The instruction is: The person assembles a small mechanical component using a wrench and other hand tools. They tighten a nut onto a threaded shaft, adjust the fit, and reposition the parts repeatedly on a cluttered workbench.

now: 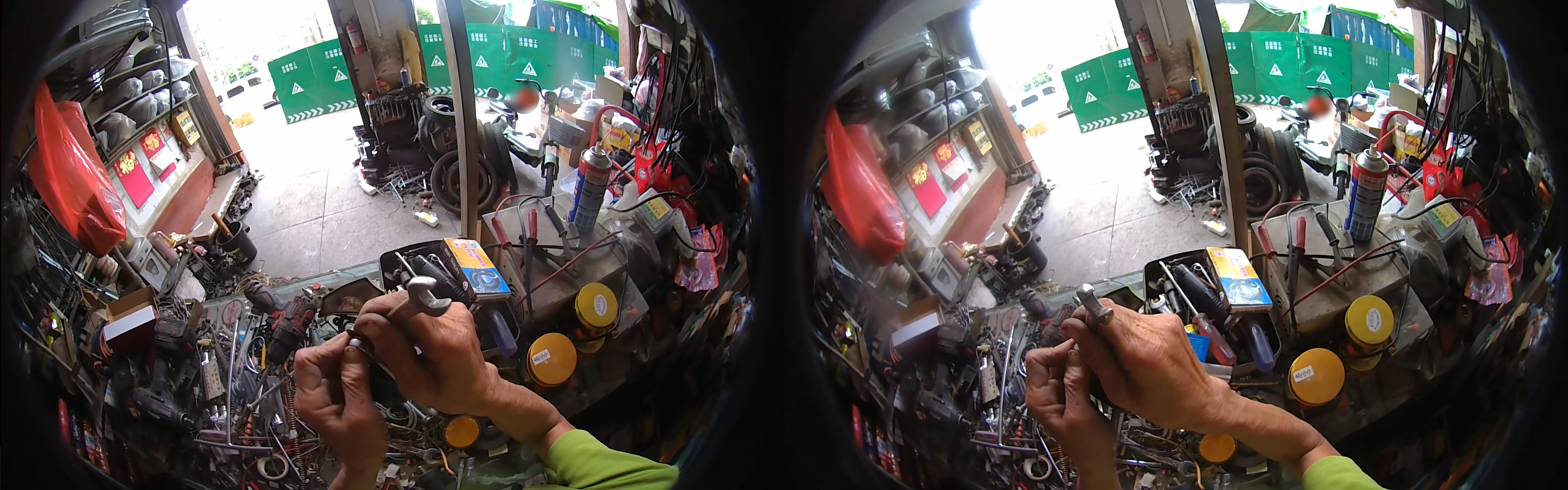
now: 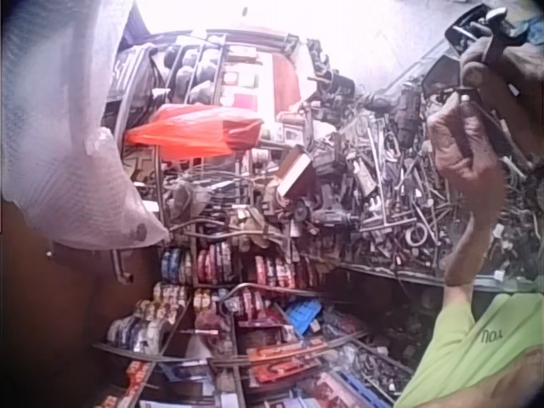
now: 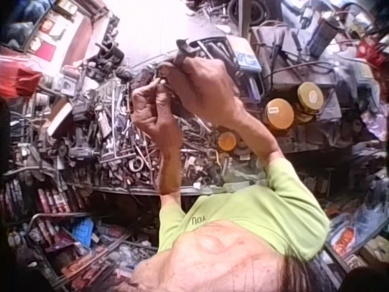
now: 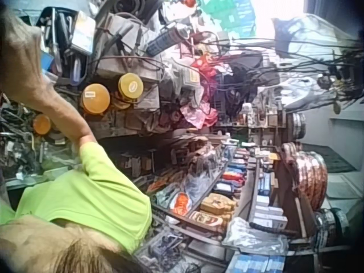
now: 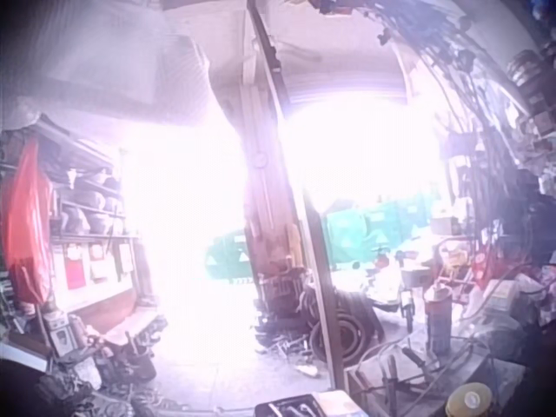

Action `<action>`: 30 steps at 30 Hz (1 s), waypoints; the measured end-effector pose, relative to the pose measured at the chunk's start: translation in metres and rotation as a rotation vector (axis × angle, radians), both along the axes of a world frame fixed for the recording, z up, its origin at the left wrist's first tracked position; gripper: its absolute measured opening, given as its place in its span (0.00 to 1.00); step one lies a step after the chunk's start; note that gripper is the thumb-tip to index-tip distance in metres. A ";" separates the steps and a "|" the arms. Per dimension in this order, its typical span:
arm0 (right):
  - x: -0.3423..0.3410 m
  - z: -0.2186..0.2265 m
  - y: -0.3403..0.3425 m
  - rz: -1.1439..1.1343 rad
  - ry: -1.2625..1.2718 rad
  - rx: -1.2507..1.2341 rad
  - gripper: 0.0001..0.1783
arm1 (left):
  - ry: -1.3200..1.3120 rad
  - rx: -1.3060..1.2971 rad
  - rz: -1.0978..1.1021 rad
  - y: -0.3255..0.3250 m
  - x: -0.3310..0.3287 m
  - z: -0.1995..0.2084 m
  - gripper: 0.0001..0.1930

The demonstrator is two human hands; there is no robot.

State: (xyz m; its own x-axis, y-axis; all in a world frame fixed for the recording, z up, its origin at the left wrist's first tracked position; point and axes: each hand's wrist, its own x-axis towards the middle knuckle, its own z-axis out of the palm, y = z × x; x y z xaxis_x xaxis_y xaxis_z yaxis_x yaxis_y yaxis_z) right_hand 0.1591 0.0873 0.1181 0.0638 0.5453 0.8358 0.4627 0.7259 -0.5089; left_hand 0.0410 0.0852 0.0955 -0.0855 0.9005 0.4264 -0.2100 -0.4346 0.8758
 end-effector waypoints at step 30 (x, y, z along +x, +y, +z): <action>-0.008 -0.029 0.021 -0.141 -0.216 -0.301 0.11 | -0.288 -0.242 -0.253 0.034 0.011 -0.047 0.08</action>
State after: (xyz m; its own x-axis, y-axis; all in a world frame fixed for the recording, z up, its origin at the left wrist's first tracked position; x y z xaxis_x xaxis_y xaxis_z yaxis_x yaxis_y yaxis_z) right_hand 0.1508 0.1086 0.0894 -0.0040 0.7666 0.6421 0.6670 0.4804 -0.5694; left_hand 0.0522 0.1195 0.0481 0.0657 0.9793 0.1917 -0.5331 -0.1279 0.8363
